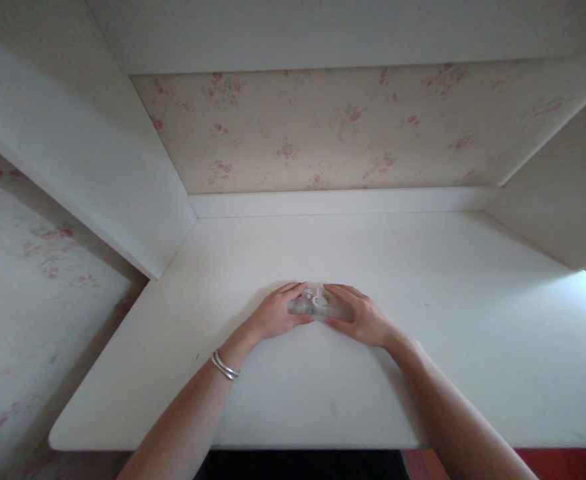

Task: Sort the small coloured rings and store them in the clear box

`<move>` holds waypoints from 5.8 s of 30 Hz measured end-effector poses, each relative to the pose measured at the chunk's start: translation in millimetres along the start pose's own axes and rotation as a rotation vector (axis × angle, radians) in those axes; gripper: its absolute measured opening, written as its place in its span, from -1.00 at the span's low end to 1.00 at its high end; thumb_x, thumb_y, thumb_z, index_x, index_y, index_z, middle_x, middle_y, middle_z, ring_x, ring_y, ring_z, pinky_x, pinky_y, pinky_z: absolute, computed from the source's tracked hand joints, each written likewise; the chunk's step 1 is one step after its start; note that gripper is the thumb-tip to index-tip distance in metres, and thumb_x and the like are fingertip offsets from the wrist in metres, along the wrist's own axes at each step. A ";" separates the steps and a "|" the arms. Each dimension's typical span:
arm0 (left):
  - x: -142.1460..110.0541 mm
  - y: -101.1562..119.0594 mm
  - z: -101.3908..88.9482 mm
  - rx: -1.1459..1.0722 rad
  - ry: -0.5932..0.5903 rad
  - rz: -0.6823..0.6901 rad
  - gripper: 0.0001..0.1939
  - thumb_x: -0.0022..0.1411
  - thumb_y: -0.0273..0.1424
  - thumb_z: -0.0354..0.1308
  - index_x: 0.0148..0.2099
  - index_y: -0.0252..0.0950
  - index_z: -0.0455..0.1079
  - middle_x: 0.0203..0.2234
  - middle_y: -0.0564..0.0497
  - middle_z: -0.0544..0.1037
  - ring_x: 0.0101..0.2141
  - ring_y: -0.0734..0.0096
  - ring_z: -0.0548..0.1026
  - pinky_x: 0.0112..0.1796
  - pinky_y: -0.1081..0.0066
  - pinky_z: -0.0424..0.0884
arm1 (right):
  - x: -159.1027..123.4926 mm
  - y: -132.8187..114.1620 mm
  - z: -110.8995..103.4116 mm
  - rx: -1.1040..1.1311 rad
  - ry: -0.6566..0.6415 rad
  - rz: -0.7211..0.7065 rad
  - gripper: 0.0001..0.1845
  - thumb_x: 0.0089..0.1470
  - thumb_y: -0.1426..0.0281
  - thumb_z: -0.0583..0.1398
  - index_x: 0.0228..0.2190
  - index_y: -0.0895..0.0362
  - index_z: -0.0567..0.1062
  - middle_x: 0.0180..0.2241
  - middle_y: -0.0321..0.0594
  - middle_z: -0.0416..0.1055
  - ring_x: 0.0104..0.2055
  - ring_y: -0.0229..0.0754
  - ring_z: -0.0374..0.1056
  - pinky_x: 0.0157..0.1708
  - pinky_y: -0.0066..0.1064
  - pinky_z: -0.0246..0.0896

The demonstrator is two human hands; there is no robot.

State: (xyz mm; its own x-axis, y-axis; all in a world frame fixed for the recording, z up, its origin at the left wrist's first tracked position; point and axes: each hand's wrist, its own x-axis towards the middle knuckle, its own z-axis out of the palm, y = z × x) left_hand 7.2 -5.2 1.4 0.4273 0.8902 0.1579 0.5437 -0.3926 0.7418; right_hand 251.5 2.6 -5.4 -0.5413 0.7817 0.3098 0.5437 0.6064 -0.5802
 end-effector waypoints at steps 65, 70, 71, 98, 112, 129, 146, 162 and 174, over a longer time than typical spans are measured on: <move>-0.2 4.7 1.1 -0.019 0.002 -0.022 -0.31 -0.03 -0.18 0.33 0.14 -0.25 0.27 -0.01 -0.11 0.42 -0.08 0.22 0.42 0.00 0.27 0.33 | 0.0 -2.4 -3.3 0.037 -0.021 -0.037 -0.36 0.01 0.36 0.22 0.14 0.04 0.23 0.11 -0.05 0.25 0.13 0.01 0.20 0.09 -0.07 0.16; -1.1 4.7 0.1 -0.021 -0.012 -0.003 -0.33 0.00 -0.18 0.30 0.15 -0.26 0.26 -0.01 -0.13 0.42 -0.07 0.23 0.42 -0.01 0.27 0.32 | 0.2 -2.7 -4.0 0.039 -0.017 -0.044 -0.37 0.02 0.35 0.21 0.14 0.04 0.23 0.11 -0.05 0.26 0.12 0.00 0.22 0.08 -0.08 0.18; -1.2 4.1 -0.2 -0.037 -0.018 -0.007 -0.32 0.00 -0.18 0.30 0.16 -0.25 0.25 0.00 -0.13 0.42 -0.07 0.23 0.43 -0.01 0.28 0.33 | 0.1 -2.7 -4.0 0.040 -0.015 -0.040 -0.37 0.02 0.35 0.21 0.14 0.04 0.23 0.11 -0.06 0.26 0.12 0.00 0.22 0.08 -0.09 0.18; -0.8 0.3 4.1 0.085 0.012 0.002 -0.27 -0.08 -0.14 0.34 0.14 -0.21 0.26 0.01 -0.09 0.43 -0.01 0.17 0.39 0.00 0.24 0.32 | 0.5 -3.5 -5.3 0.048 -0.030 -0.015 -0.38 0.01 0.34 0.21 0.13 0.04 0.26 0.11 -0.10 0.27 0.12 -0.02 0.24 0.09 -0.12 0.18; 0.8 4.2 4.7 0.060 0.033 0.026 -0.39 -0.04 -0.15 0.31 0.05 -0.24 0.31 -0.05 -0.10 0.43 -0.05 0.21 0.39 0.01 0.26 0.30 | 1.8 4.8 -6.4 0.075 -0.059 0.089 -0.34 -0.04 0.24 0.27 0.11 -0.01 0.28 0.08 -0.13 0.31 0.09 0.00 0.26 0.07 -0.09 0.18; -0.6 7.9 5.0 0.026 0.057 0.005 -0.31 -0.20 -0.22 0.41 0.01 -0.26 0.29 -0.09 -0.07 0.40 -0.10 0.24 0.39 -0.05 0.27 0.32 | -1.6 10.3 -2.9 0.100 -0.037 0.112 -0.14 -0.16 0.16 0.33 0.17 -0.04 0.17 0.15 -0.10 0.21 0.15 0.02 0.17 0.11 -0.03 0.09; -7.3 20.9 12.8 -0.337 0.152 -0.203 -0.17 -0.21 -0.10 0.39 0.08 -0.26 0.16 -0.16 -0.08 0.47 -0.35 0.40 0.44 -0.38 0.42 0.39 | 9.3 -20.9 11.7 1.062 0.168 0.469 -0.45 0.00 0.16 0.26 0.01 0.06 0.35 -0.09 -0.12 0.47 -0.09 -0.10 0.40 0.00 -0.09 0.25; -1.0 26.7 8.9 -0.857 0.161 -0.369 -0.52 0.11 -0.06 0.16 -0.06 -0.30 0.40 -0.31 -0.05 0.54 -0.37 0.43 0.51 -0.30 0.39 0.47 | 9.1 -39.7 12.4 1.098 -0.068 0.401 -0.42 0.01 0.18 0.26 0.05 0.02 0.28 -0.16 -0.15 0.47 -0.09 -0.10 0.40 -0.08 -0.18 0.33; -0.1 27.7 14.0 -0.693 0.157 -0.363 -0.49 0.12 0.07 0.03 -0.41 -0.33 0.34 -0.66 0.11 0.34 -0.67 0.53 0.29 -0.68 0.51 0.27 | 2.2 -33.7 8.4 1.074 -0.270 0.462 -0.19 -0.10 0.30 0.34 0.15 0.09 0.16 -0.35 -0.24 0.50 -0.37 -0.21 0.41 -0.30 -0.30 0.33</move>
State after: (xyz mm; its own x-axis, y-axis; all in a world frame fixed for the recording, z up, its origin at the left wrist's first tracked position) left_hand 32.3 -19.4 12.8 0.1753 0.9772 -0.1195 0.0345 0.1152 0.9927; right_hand 226.6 -17.4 8.6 -0.6226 0.7600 -0.1863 -0.0216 -0.2547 -0.9668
